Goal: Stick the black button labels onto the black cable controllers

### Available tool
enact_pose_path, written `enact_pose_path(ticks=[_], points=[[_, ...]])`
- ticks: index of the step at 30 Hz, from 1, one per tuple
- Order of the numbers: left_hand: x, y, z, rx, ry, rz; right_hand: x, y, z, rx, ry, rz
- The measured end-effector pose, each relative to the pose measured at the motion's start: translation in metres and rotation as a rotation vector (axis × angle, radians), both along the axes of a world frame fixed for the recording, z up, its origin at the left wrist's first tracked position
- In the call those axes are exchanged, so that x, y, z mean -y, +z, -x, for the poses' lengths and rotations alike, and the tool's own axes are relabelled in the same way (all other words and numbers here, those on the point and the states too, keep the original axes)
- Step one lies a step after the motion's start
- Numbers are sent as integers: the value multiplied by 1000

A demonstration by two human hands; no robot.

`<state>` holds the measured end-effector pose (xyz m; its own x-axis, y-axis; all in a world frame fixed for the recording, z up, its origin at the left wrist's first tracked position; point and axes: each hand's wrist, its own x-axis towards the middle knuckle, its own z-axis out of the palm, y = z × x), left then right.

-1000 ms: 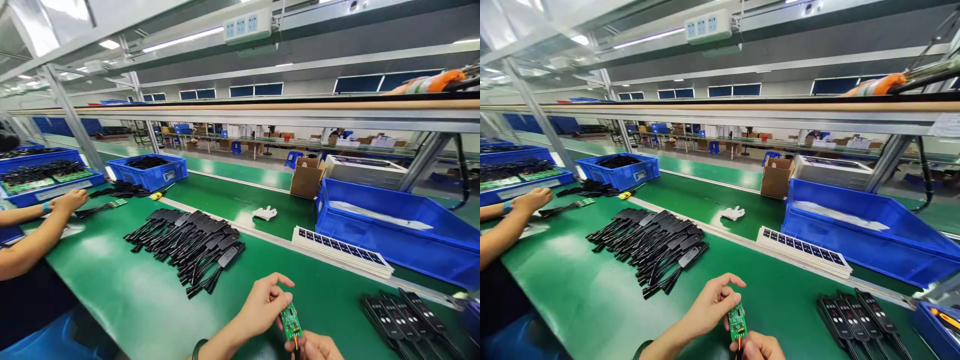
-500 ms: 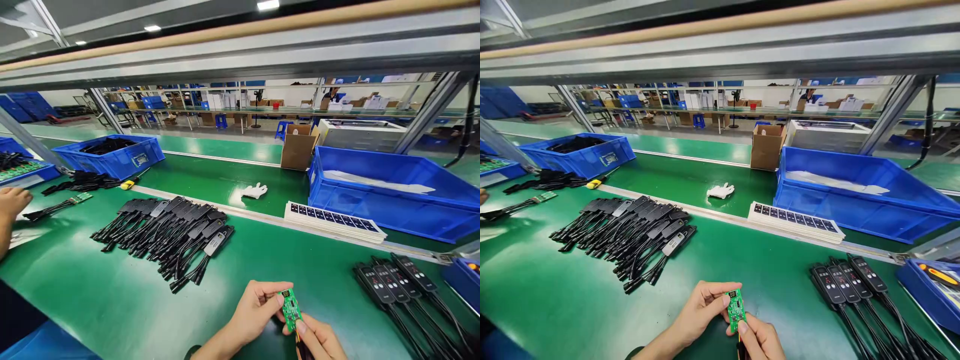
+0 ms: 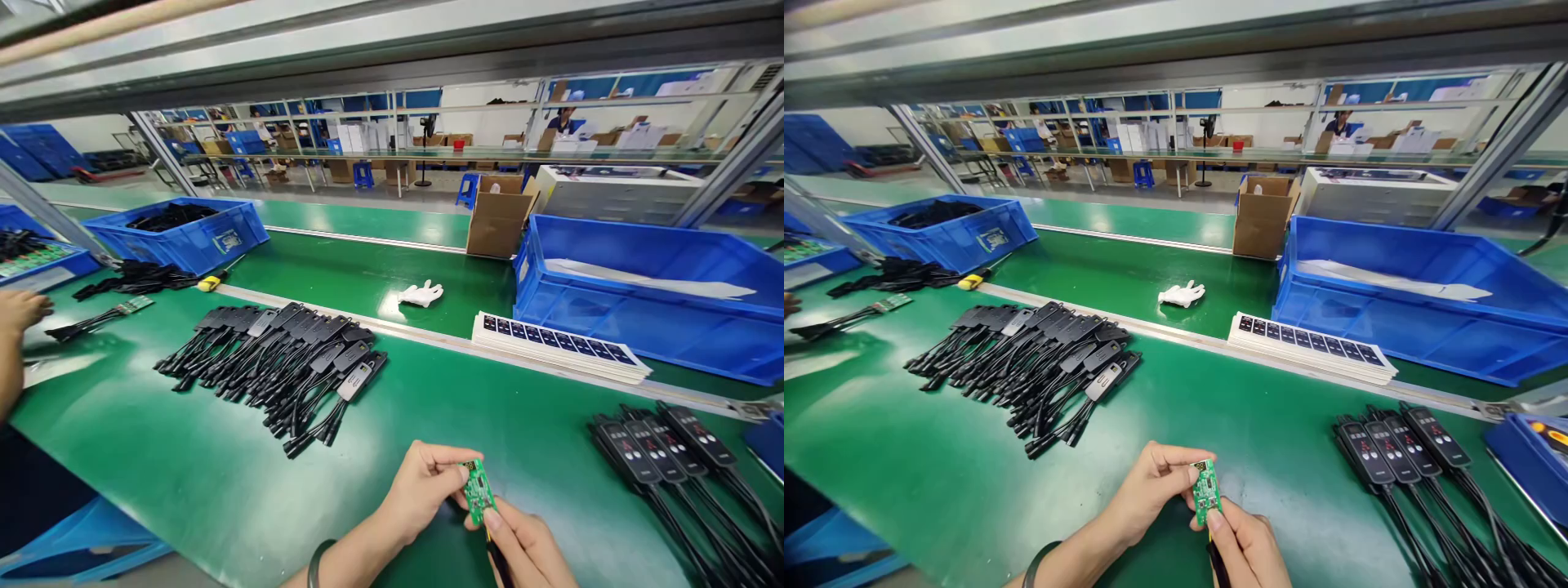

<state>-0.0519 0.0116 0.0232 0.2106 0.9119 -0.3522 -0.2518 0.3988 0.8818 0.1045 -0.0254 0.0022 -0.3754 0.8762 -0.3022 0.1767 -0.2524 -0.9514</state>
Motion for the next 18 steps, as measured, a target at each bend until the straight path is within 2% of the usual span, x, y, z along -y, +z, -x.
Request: enact_pose_path(ticks=[9,18], points=[[-1,-4,2,16,-4,-2,0,-5,0,53,30,-85],[1,-4,0,31,12,2,-1,0,0,79,32,-108]])
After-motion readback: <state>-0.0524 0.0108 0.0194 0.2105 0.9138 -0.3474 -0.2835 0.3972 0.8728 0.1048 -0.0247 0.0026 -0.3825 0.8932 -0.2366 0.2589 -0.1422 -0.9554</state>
